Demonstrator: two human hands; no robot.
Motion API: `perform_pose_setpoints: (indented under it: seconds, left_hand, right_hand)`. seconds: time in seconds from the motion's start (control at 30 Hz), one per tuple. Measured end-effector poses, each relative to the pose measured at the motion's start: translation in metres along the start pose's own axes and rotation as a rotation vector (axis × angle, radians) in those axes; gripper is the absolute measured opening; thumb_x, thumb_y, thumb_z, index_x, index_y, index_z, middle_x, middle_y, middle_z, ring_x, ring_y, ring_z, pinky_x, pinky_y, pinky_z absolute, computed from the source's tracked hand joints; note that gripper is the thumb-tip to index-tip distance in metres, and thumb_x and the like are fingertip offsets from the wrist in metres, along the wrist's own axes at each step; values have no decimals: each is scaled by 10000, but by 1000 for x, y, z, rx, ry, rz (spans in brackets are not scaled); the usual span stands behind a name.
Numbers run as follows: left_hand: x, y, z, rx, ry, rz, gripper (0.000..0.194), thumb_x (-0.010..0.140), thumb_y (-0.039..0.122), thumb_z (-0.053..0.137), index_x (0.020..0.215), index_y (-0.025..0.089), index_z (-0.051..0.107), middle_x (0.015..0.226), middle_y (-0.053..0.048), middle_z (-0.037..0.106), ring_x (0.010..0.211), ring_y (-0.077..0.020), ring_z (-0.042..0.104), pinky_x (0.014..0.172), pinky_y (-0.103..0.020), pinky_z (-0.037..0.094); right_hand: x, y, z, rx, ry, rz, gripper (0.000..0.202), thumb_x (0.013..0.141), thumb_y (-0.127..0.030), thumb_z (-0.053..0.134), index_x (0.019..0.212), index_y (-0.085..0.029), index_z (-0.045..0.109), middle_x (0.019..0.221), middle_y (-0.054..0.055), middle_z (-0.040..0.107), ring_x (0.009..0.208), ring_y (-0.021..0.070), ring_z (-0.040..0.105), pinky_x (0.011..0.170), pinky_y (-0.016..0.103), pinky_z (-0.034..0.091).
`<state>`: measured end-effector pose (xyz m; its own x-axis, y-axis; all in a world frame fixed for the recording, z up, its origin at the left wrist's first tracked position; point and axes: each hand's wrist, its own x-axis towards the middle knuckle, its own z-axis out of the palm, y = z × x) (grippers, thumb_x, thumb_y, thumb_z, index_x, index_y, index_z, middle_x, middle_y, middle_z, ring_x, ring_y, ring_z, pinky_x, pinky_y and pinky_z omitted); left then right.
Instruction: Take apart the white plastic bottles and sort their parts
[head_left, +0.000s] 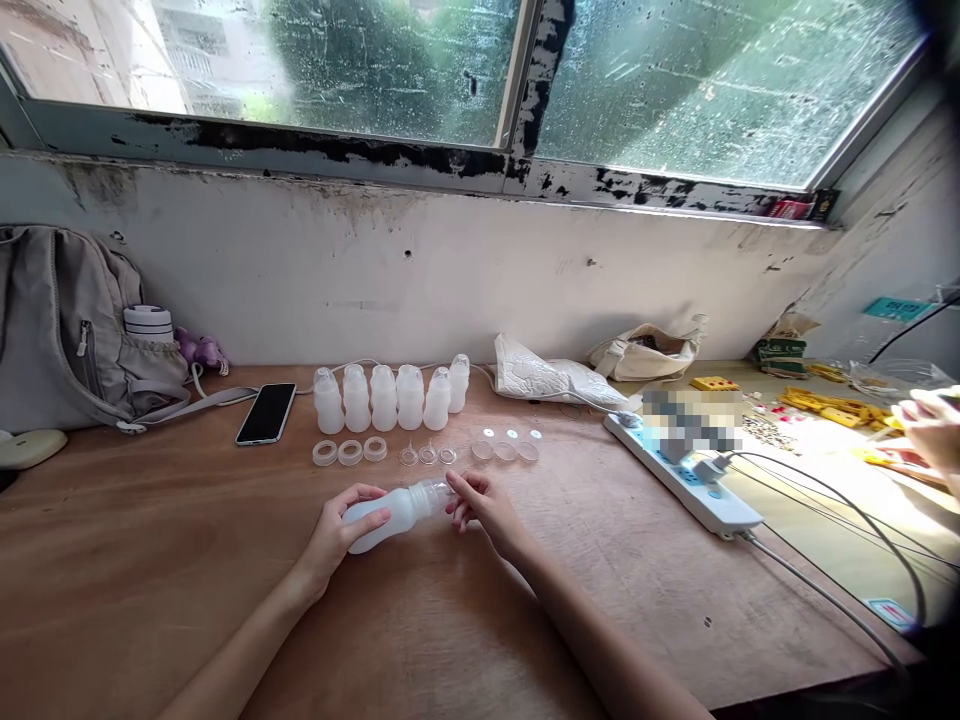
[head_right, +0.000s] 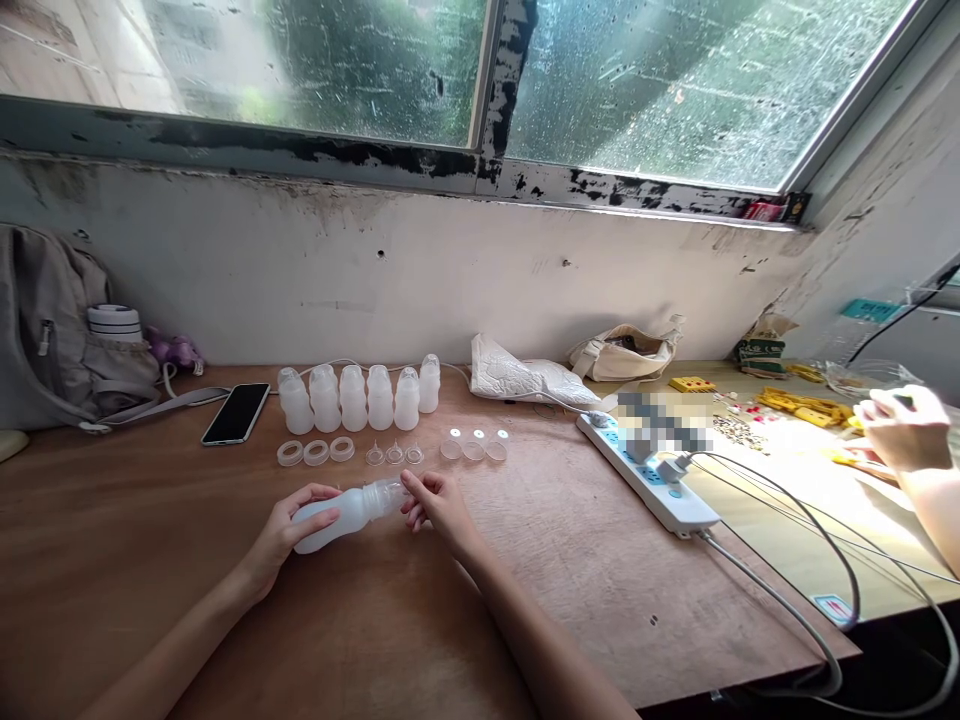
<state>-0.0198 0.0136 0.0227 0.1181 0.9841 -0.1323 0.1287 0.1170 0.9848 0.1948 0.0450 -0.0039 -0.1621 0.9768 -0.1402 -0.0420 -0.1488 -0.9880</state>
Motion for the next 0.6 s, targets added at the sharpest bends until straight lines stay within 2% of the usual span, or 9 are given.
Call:
perform_pose_setpoints:
  seconds: [0.2, 0.4, 0.6]
  left_hand:
    - [-1, 2, 0, -20, -8, -12, 343, 598, 420, 651, 833, 174, 608, 854, -31, 604, 713, -170, 542, 548, -208, 383]
    - [-3, 0, 2, -51, -46, -37, 295, 617, 390, 643, 813, 170, 617, 751, -8, 599, 649, -138, 521, 525, -195, 368]
    - [-3, -1, 2, -63, -88, -53, 270, 635, 379, 631, 798, 166, 600, 696, 0, 589, 624, -133, 512, 523, -197, 363]
  right_hand:
    - [-3, -4, 1, -38, -15, -4, 394, 698, -519, 549, 607, -146, 459, 495, -8, 571, 333, 83, 516, 284, 157, 356]
    - [-8, -3, 3, -132, -163, -17, 385, 751, -510, 471, 875, -147, 513, 455, -53, 524, 303, 92, 493, 260, 151, 314]
    - [-16, -1, 7, -334, -135, -179, 320, 798, -461, 445, 736, -165, 550, 444, -52, 495, 299, 54, 422, 312, 159, 283]
